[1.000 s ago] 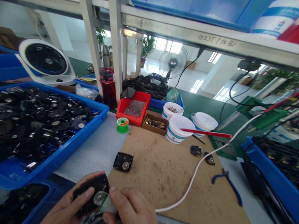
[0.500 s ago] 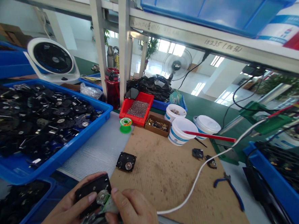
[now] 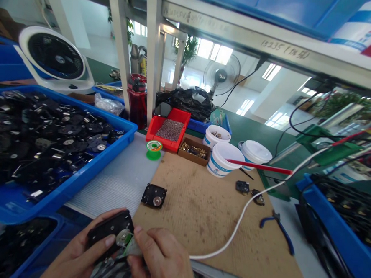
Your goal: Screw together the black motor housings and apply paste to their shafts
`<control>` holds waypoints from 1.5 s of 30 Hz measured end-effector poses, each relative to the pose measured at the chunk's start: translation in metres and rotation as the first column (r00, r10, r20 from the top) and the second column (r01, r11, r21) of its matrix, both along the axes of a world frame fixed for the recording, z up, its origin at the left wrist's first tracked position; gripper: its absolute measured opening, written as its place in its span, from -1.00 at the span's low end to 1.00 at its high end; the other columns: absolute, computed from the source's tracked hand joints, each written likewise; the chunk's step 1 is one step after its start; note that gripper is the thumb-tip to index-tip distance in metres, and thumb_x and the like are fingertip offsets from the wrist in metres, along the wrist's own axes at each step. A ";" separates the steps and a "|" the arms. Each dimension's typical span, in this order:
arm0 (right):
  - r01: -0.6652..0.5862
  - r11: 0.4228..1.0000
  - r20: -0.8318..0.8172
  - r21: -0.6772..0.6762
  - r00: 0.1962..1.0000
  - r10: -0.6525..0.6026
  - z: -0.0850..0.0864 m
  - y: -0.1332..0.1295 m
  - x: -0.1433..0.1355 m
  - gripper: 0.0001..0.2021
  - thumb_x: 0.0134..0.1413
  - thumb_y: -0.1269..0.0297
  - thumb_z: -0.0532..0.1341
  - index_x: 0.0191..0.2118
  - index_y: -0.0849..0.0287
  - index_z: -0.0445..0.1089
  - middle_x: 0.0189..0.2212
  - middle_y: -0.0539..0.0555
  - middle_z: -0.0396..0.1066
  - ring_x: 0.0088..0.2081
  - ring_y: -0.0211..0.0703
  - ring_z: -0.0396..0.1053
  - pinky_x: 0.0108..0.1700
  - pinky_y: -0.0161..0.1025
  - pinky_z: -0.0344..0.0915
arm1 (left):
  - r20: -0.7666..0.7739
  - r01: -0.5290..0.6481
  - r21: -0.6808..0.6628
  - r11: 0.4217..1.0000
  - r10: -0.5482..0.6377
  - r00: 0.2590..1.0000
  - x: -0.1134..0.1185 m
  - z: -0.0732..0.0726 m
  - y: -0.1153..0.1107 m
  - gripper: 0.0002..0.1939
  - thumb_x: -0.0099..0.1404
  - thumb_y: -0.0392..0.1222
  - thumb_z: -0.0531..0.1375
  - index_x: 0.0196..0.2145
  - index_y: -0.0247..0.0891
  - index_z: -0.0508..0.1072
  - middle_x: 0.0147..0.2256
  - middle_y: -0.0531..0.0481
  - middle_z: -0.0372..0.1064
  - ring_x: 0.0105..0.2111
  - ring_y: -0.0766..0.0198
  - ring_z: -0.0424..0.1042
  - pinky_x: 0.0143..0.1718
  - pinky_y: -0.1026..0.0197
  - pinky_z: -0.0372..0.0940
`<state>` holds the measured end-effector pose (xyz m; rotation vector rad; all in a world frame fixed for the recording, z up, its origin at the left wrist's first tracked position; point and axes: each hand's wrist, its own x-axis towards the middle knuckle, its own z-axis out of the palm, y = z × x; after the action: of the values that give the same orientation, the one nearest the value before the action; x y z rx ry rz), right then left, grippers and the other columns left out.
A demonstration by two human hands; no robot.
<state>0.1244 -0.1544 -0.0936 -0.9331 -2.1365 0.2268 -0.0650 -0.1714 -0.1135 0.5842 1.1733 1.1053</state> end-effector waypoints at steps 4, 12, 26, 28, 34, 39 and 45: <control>0.003 0.999 -0.012 -0.048 1.000 -0.004 -0.004 -0.001 0.000 -0.72 0.30 0.29 0.08 0.06 0.21 0.33 -0.30 0.16 0.51 -0.32 -0.12 0.51 -0.33 -0.29 0.49 | -0.030 -0.002 0.012 1.000 0.002 1.000 0.000 0.000 0.002 -0.41 0.04 0.08 0.39 0.01 -0.10 0.41 -0.14 0.01 0.53 -0.10 0.07 0.47 -0.13 0.19 0.38; 0.001 0.765 -0.101 -0.644 0.991 -0.086 0.007 -0.001 0.002 -0.70 0.34 0.17 0.01 -0.25 0.18 0.44 -0.51 0.02 0.46 -0.47 -0.24 0.44 -0.40 -0.41 0.28 | -0.026 0.024 0.005 1.000 -0.024 0.999 0.000 -0.007 0.005 -0.35 0.07 0.06 0.37 0.09 -0.12 0.36 -0.06 -0.05 0.51 -0.04 0.02 0.45 -0.03 0.11 0.36; 0.043 0.621 -0.040 -0.783 0.992 -0.120 0.009 0.001 -0.008 -0.56 0.33 0.03 -0.04 -0.34 0.19 0.43 -0.61 0.00 0.37 -0.56 -0.26 0.32 -0.47 -0.37 0.10 | -0.160 0.072 0.036 0.997 -0.065 0.985 0.000 0.002 0.005 -0.39 0.13 0.09 0.31 0.10 -0.12 0.34 -0.09 -0.01 0.53 -0.10 0.11 0.49 -0.05 0.22 0.36; 0.063 0.647 -0.029 -0.760 0.991 -0.131 0.007 0.001 -0.008 -0.58 0.33 0.05 -0.05 -0.34 0.18 0.42 -0.61 -0.01 0.36 -0.56 -0.26 0.32 -0.47 -0.36 0.10 | -0.199 0.066 0.036 0.997 -0.058 0.978 0.000 0.002 0.006 -0.38 0.12 0.11 0.31 0.09 -0.13 0.34 -0.07 -0.02 0.52 -0.06 0.09 0.47 -0.01 0.22 0.35; 0.080 0.681 -0.015 -0.728 0.991 -0.132 0.004 0.000 -0.011 -0.57 0.34 0.03 -0.07 -0.36 0.17 0.40 -0.62 -0.01 0.35 -0.57 -0.25 0.32 -0.48 -0.37 0.11 | -0.219 0.045 0.016 0.999 -0.040 0.975 0.001 0.001 0.006 -0.36 0.09 0.14 0.31 0.08 -0.14 0.36 -0.07 -0.04 0.52 -0.05 0.03 0.48 0.03 0.16 0.35; 0.090 0.692 0.000 -0.716 0.992 -0.129 0.001 0.002 -0.012 -0.56 0.35 0.03 -0.08 -0.34 0.16 0.41 -0.62 -0.01 0.36 -0.57 -0.24 0.34 -0.47 -0.37 0.15 | -0.227 0.008 0.047 0.999 0.003 0.974 -0.001 -0.001 0.008 -0.39 0.05 0.11 0.35 0.04 -0.13 0.42 -0.09 -0.03 0.53 -0.06 0.02 0.47 0.01 0.16 0.36; 0.099 0.686 0.058 -0.721 0.995 -0.083 -0.001 0.007 -0.015 -0.55 0.36 0.00 -0.09 -0.31 0.15 0.42 -0.61 0.00 0.39 -0.56 -0.21 0.39 -0.46 -0.37 0.20 | -0.240 0.019 0.075 0.997 -0.001 0.971 -0.002 -0.001 0.009 -0.46 0.11 0.03 0.31 0.03 -0.15 0.41 -0.10 -0.05 0.50 -0.08 0.04 0.44 -0.01 0.16 0.33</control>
<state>0.1099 -0.1479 -0.0945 -1.4814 -2.0091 1.0827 -0.0675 -0.1622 -0.1144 0.7998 1.3376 1.0963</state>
